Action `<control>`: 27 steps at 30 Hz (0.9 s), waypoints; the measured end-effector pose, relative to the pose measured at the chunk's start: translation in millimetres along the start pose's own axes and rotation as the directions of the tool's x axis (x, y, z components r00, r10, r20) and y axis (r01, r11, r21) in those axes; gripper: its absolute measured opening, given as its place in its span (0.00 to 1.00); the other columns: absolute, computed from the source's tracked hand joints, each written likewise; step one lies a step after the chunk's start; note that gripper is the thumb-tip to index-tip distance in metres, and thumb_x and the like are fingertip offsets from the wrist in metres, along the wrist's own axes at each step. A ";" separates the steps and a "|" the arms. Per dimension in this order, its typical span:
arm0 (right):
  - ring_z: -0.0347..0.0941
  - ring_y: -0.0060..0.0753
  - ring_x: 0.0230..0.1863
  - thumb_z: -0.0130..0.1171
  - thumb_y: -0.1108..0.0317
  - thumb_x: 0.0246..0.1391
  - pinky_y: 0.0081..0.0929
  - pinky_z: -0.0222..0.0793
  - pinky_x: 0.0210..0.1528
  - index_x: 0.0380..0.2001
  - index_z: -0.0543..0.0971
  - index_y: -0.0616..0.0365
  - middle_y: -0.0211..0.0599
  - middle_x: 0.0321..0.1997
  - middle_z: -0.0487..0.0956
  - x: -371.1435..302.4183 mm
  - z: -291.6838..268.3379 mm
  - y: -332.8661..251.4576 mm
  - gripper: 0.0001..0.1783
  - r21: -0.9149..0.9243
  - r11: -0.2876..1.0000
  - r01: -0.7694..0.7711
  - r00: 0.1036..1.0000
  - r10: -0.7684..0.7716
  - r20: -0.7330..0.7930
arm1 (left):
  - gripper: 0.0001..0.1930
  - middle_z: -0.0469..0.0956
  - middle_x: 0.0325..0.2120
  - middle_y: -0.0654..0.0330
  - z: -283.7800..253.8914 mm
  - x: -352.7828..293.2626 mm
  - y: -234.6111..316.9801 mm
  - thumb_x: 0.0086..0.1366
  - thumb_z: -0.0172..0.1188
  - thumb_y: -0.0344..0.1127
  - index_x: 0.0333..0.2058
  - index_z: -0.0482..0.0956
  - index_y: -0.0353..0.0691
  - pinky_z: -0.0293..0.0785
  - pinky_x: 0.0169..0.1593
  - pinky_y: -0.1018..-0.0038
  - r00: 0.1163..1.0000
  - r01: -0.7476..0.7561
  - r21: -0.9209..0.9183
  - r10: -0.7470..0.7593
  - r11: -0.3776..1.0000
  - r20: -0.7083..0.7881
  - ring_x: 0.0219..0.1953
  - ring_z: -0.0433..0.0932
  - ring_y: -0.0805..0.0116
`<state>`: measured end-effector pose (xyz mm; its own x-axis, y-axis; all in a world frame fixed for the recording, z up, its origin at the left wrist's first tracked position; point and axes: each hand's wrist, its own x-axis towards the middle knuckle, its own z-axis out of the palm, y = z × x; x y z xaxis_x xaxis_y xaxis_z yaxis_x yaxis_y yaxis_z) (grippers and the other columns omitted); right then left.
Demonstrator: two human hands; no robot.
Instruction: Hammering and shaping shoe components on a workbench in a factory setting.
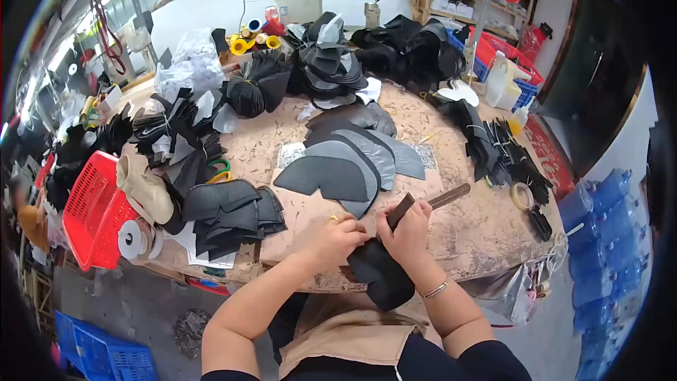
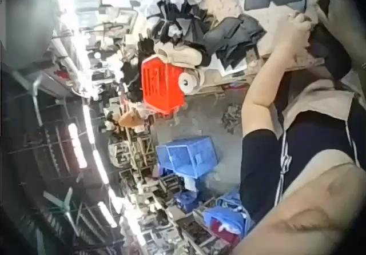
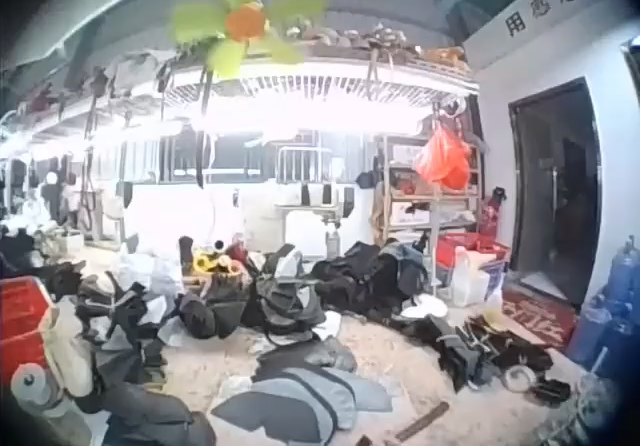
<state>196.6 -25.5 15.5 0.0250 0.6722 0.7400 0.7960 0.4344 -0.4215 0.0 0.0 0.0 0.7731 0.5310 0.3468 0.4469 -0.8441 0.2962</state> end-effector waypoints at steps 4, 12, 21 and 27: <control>0.72 0.39 0.31 0.67 0.67 0.43 0.37 0.59 0.45 0.24 0.76 0.54 0.28 0.25 0.77 11.1 -8.9 -3.1 0.08 0.018 0.998 0.059 0.998 -0.059 0.002 | 0.24 0.75 0.43 0.59 8.2 -3.9 2.7 0.44 0.62 0.28 0.45 0.78 0.41 0.74 0.46 0.66 0.993 -0.095 0.105 0.101 0.990 -0.053 0.44 0.75 0.57; 0.72 0.37 0.33 0.67 0.66 0.44 0.38 0.59 0.47 0.24 0.75 0.53 0.28 0.26 0.77 10.8 -3.4 -7.6 0.09 0.028 0.998 0.061 0.996 -0.063 0.057 | 0.23 0.73 0.42 0.58 6.0 -2.7 13.1 0.47 0.58 0.25 0.46 0.77 0.40 0.74 0.44 0.66 0.992 -0.070 0.152 0.085 0.986 -0.093 0.40 0.76 0.57; 0.72 0.37 0.33 0.67 0.66 0.45 0.37 0.58 0.47 0.26 0.74 0.53 0.29 0.27 0.76 9.3 1.9 -4.6 0.10 0.000 0.994 0.110 0.993 -0.110 0.041 | 0.13 0.76 0.38 0.62 6.5 -2.9 9.1 0.52 0.60 0.30 0.39 0.80 0.47 0.74 0.44 0.65 0.977 0.094 -0.072 -0.105 0.993 -0.186 0.37 0.78 0.58; 0.72 0.39 0.32 0.66 0.66 0.46 0.36 0.58 0.45 0.25 0.75 0.53 0.30 0.26 0.76 14.2 -7.8 -7.6 0.08 0.050 0.995 0.083 0.996 -0.085 0.042 | 0.09 0.76 0.37 0.63 -3.3 -4.2 8.2 0.54 0.62 0.32 0.36 0.80 0.47 0.74 0.41 0.64 0.997 0.003 0.087 0.004 0.996 -0.076 0.36 0.78 0.59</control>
<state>195.6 -23.9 33.4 -0.0676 0.6573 0.7506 0.7644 0.5176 -0.3844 -1.1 -8.9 3.9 0.7386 0.5319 0.4142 0.4865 -0.8459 0.2186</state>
